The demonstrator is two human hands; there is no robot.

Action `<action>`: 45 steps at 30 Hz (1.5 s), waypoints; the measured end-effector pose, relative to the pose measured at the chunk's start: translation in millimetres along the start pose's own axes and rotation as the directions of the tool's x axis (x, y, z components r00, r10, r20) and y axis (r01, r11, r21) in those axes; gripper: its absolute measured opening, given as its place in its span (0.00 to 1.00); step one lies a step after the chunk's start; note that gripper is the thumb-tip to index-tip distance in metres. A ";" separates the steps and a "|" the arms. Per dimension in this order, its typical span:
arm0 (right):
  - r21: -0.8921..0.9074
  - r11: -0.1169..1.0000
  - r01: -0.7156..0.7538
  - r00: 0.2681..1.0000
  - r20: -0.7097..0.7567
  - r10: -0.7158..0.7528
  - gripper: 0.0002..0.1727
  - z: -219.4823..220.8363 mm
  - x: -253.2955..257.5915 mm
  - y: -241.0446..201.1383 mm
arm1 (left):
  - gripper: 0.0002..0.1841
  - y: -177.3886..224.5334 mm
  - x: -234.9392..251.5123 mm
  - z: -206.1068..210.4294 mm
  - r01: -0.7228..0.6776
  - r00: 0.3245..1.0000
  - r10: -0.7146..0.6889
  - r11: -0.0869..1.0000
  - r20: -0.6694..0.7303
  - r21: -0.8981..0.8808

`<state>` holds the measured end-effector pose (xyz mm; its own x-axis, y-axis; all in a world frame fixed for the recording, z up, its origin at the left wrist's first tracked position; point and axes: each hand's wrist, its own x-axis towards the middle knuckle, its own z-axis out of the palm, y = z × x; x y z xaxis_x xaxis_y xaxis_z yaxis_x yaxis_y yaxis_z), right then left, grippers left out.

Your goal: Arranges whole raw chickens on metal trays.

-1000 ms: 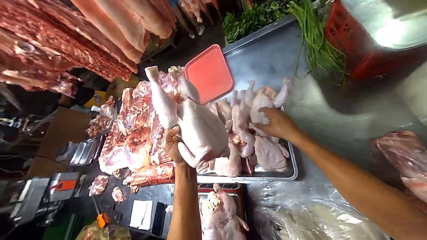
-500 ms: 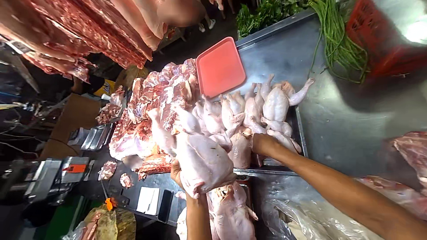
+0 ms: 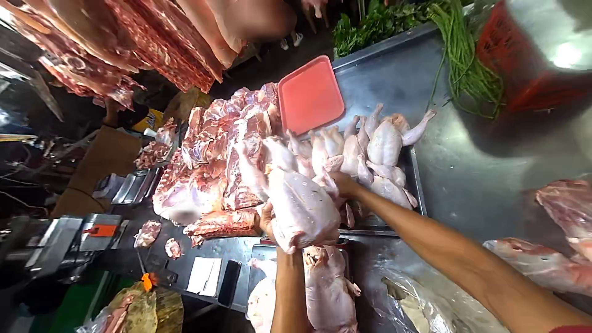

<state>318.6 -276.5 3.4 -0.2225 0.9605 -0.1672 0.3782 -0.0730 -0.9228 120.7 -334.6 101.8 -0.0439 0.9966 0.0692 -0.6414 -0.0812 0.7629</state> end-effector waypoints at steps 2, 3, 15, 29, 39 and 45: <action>-0.009 0.998 0.060 0.993 0.104 -0.059 0.16 -24.2 -9.7 6.1 | 0.19 -20.1 0.2 14.3 0.110 0.994 -0.110 0.989 0.009 -0.102; -0.088 0.994 0.071 0.987 0.154 -0.057 0.15 -38.5 -18.3 -0.3 | 0.20 -28.9 -0.4 25.1 0.140 0.990 -0.139 0.984 0.017 -0.108; -0.488 0.829 -0.271 0.956 -0.236 0.174 0.32 -63.2 1.0 66.0 | 0.21 -84.7 1.3 52.5 0.320 0.947 -0.320 0.947 0.009 -0.020; -0.052 0.944 -0.326 0.824 -0.505 0.257 0.18 -142.0 -86.0 74.3 | 0.15 -129.7 17.0 44.8 0.424 0.869 -0.482 0.603 -0.114 0.676; -0.182 0.950 -0.254 0.858 -0.496 0.135 0.14 -126.8 -89.0 46.0 | 0.51 -158.3 -33.4 74.5 -0.063 0.843 -0.515 -0.385 -0.157 0.921; -0.366 0.888 -0.277 0.916 -0.380 0.130 0.18 -122.3 -53.1 51.6 | 0.46 -171.4 -45.9 60.6 0.021 0.824 -0.509 -0.410 -0.248 0.912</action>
<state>459.8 -298.5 7.2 0.1863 0.9723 -0.1409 0.7266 -0.2329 -0.6464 279.0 -367.1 6.8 0.1004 0.8655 -0.4908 0.9605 0.0443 0.2746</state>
